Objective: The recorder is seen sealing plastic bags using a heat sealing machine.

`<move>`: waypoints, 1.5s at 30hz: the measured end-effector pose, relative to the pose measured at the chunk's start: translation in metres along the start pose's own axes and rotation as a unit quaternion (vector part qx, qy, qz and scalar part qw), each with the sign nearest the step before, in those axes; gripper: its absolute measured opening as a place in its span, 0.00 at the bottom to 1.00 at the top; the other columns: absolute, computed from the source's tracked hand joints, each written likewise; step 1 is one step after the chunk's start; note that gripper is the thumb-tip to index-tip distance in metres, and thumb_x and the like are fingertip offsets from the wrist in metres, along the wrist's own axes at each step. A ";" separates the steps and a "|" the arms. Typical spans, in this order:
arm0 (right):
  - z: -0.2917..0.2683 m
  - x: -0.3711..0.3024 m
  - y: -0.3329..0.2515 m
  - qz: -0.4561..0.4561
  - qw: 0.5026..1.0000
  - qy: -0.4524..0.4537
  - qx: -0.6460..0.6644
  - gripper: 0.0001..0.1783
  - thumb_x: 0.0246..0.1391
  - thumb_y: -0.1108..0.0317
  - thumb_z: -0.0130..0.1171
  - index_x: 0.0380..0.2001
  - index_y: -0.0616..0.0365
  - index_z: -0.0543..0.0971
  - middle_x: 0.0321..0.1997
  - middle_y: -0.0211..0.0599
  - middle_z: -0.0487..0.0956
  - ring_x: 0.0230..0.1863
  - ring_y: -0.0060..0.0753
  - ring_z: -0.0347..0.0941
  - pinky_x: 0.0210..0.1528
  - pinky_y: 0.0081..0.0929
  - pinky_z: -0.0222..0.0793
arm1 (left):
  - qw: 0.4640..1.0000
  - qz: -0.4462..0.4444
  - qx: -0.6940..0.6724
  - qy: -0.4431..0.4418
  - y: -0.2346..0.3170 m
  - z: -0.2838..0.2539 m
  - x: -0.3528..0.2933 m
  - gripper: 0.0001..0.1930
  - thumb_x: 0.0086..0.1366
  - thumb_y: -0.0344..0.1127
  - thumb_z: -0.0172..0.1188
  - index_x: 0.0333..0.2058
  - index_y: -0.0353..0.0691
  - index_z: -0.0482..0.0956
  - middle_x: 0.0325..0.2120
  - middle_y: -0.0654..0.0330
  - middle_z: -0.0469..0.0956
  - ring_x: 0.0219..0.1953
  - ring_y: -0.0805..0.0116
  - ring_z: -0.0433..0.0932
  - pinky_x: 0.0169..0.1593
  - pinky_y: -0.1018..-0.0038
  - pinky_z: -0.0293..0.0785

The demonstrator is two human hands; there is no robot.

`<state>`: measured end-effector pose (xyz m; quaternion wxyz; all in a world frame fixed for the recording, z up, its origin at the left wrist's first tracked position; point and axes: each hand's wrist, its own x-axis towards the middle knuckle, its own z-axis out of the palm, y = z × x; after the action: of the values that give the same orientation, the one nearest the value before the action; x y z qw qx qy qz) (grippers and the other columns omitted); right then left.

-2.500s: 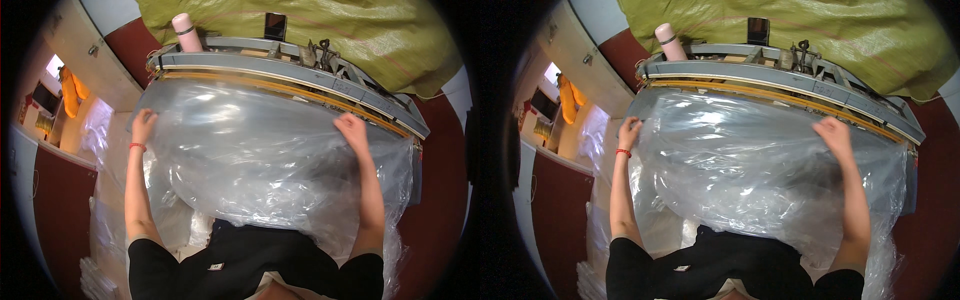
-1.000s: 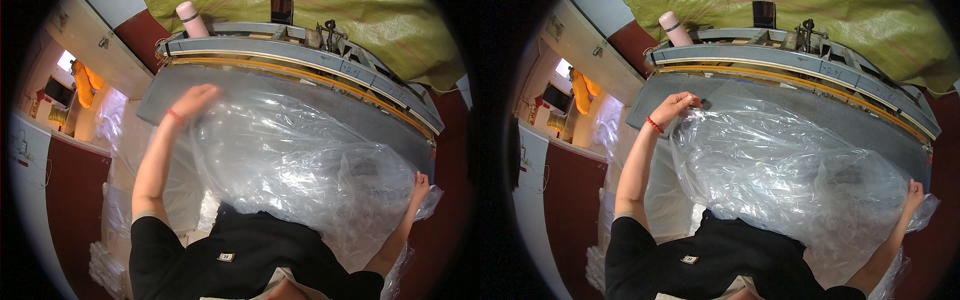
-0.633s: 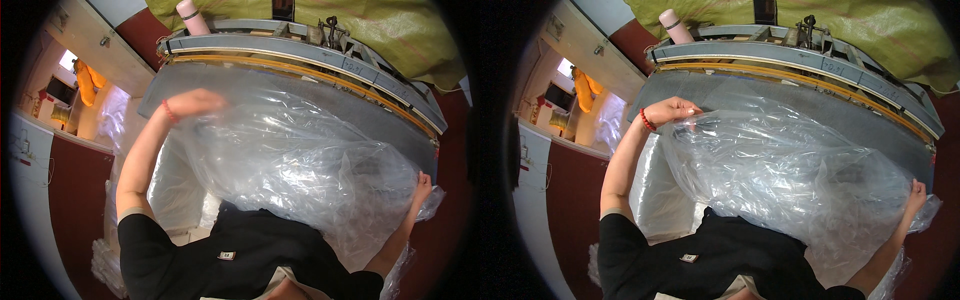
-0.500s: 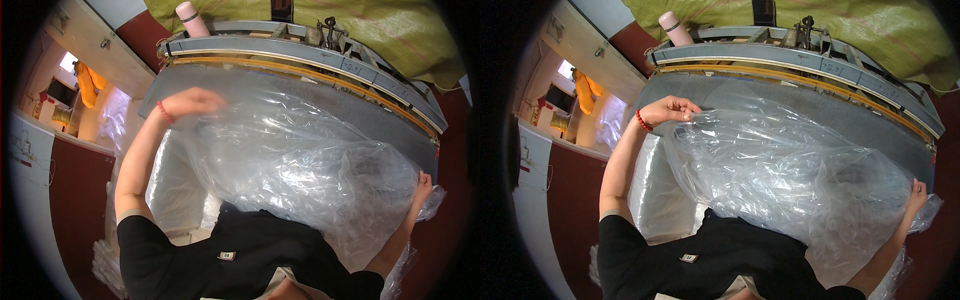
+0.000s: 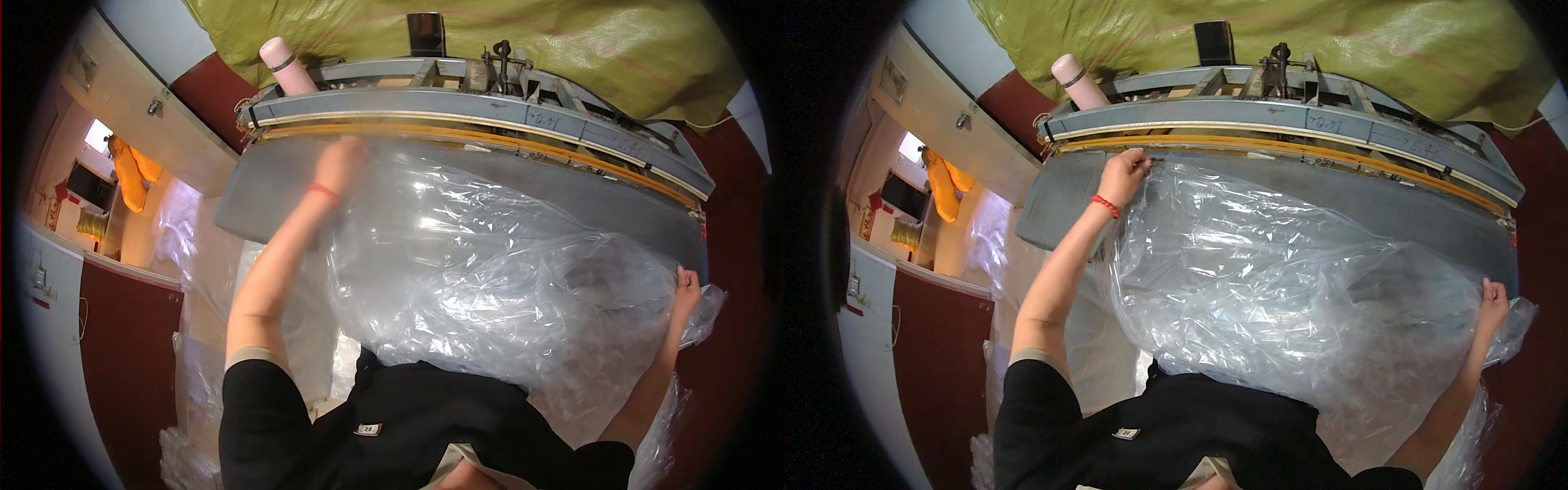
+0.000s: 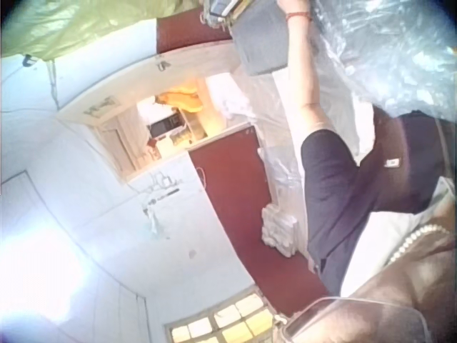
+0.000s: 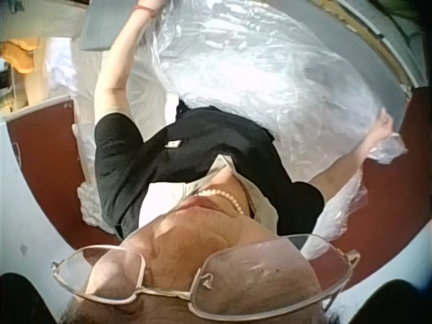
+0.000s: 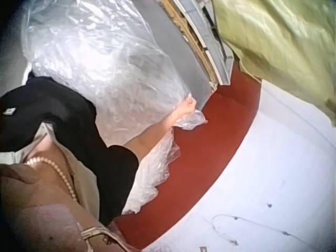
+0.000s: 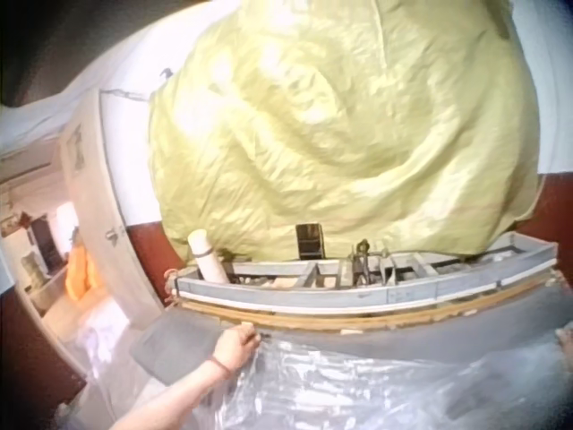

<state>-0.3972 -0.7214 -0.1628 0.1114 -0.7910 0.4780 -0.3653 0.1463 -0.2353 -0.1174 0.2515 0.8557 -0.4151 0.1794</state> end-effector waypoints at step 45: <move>0.137 0.091 -0.097 0.112 0.954 0.154 0.231 0.08 0.48 0.65 0.54 0.27 0.59 0.69 0.20 0.31 0.71 0.21 0.22 0.68 0.24 0.19 0.64 | 0.857 -0.346 -0.091 0.371 -0.092 0.054 0.035 0.08 0.53 0.33 0.51 0.25 0.34 0.66 0.19 0.57 0.71 0.22 0.69 0.69 0.30 0.75 0.68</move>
<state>-0.2129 -0.7712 -0.1656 0.2564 -0.6191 0.4780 -0.5679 0.2461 -0.2390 -0.1689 0.5092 0.7875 0.0176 0.3468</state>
